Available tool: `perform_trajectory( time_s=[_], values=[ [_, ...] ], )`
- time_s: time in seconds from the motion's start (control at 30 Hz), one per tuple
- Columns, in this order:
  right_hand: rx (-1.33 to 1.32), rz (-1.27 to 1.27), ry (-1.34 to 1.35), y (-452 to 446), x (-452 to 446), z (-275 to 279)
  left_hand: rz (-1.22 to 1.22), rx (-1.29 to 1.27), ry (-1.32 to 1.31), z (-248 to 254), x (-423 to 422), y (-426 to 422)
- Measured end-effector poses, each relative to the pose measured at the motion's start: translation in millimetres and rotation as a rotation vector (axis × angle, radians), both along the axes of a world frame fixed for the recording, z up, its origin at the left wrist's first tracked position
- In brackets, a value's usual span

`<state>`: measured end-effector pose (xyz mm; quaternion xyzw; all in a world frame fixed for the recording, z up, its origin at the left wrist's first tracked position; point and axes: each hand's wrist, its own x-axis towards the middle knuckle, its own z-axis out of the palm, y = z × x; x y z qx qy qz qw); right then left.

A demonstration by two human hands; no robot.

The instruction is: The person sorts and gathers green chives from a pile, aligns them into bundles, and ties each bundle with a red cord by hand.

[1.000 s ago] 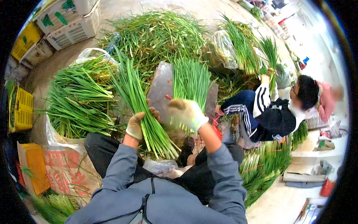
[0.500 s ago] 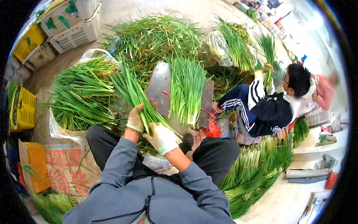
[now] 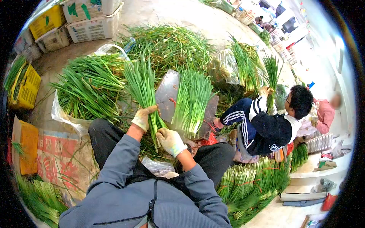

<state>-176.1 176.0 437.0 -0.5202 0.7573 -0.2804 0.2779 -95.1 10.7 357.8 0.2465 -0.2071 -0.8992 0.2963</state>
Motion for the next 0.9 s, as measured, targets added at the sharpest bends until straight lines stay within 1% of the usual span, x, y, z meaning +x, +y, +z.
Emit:
perform_trajectory(
  time_s=[0.03, 0.07, 0.1, 0.17, 0.2, 0.23, 0.3, 0.33, 0.37, 0.4, 0.43, 0.47, 0.5, 0.57, 0.6, 0.63, 0.7, 0.77, 0.8, 0.83, 0.9],
  values=[
    [-0.017, 0.035, 0.039, 0.4, -0.2, -4.6, 0.021, -0.077, -0.055, 0.3, 1.5, 1.3],
    [-0.049, 0.092, 0.110, 1.3, -0.8, -8.7, 0.031, -0.078, -0.059, 0.6, 3.6, 2.9],
    [-0.054, 0.100, 0.107, 2.1, -1.7, -12.6, 0.078, -0.089, -0.096, 1.3, 4.1, 2.9],
    [-0.105, 0.022, 0.187, 7.1, -1.8, -19.3, 0.169, -0.111, -0.172, 3.6, 4.5, 4.1],
    [-0.129, -0.006, 0.171, 11.1, -2.4, -21.3, 0.240, -0.122, -0.218, 5.2, 4.6, 4.5],
    [-0.133, -0.002, 0.165, 18.6, -3.4, -22.2, 0.244, -0.126, -0.224, 6.7, 7.0, 2.1],
    [-0.079, 0.073, 0.171, 45.9, -6.3, -24.5, 0.325, -0.057, -0.256, 10.1, 14.7, -7.2],
    [-0.014, 0.225, 0.199, 65.6, -18.1, -47.4, 0.401, -0.055, -0.174, -0.2, 17.7, -16.1],
    [0.150, 0.344, 0.216, 84.5, -27.7, -64.5, 0.407, 0.050, -0.230, 20.3, 25.2, -15.2],
    [0.308, 0.473, 0.232, 99.0, -33.7, -71.8, 0.398, 0.031, -0.208, 20.7, 28.4, -18.8],
    [0.551, 0.557, 0.220, 116.5, -39.7, -78.5, 0.381, 0.011, -0.186, 20.9, 32.3, -21.3],
    [0.641, 0.479, 0.228, 128.3, -41.9, -77.0, 0.386, 0.047, -0.139, 17.4, 32.2, -25.0],
    [0.635, 0.458, 0.223, 122.7, -40.0, -65.2, 0.394, 0.083, -0.088, 19.8, 29.6, -28.1],
    [0.365, 0.045, 0.121, 103.0, -31.1, -43.4, 0.357, 0.057, -0.046, 22.9, 29.4, -25.0],
    [0.214, -0.172, -0.042, 96.6, -21.4, -32.8, 0.360, 0.085, -0.037, 21.9, 27.3, -23.9],
    [0.034, -0.280, -0.041, 90.9, -19.6, -49.2, 0.362, 0.109, -0.026, 22.0, 24.5, -23.6],
    [-0.120, -0.352, 0.101, 76.5, -11.1, -45.7, 0.362, 0.108, -0.009, 23.1, 18.7, -22.1],
    [-0.298, -0.311, 0.304, 69.9, 0.3, -41.7, 0.332, 0.115, 0.009, 24.7, 15.8, -20.2],
    [-0.189, -0.285, 0.326, 68.8, 3.6, -37.6, 0.358, 0.135, -0.001, 25.8, 14.3, -18.4],
    [-0.205, -0.303, 0.327, 67.0, 5.1, -42.3, 0.386, 0.156, -0.010, 27.0, 13.0, -17.2],
    [-0.251, -0.308, 0.386, 65.9, 1.7, -53.3, 0.355, 0.154, -0.013, 27.3, 11.7, -18.2]
  ],
)
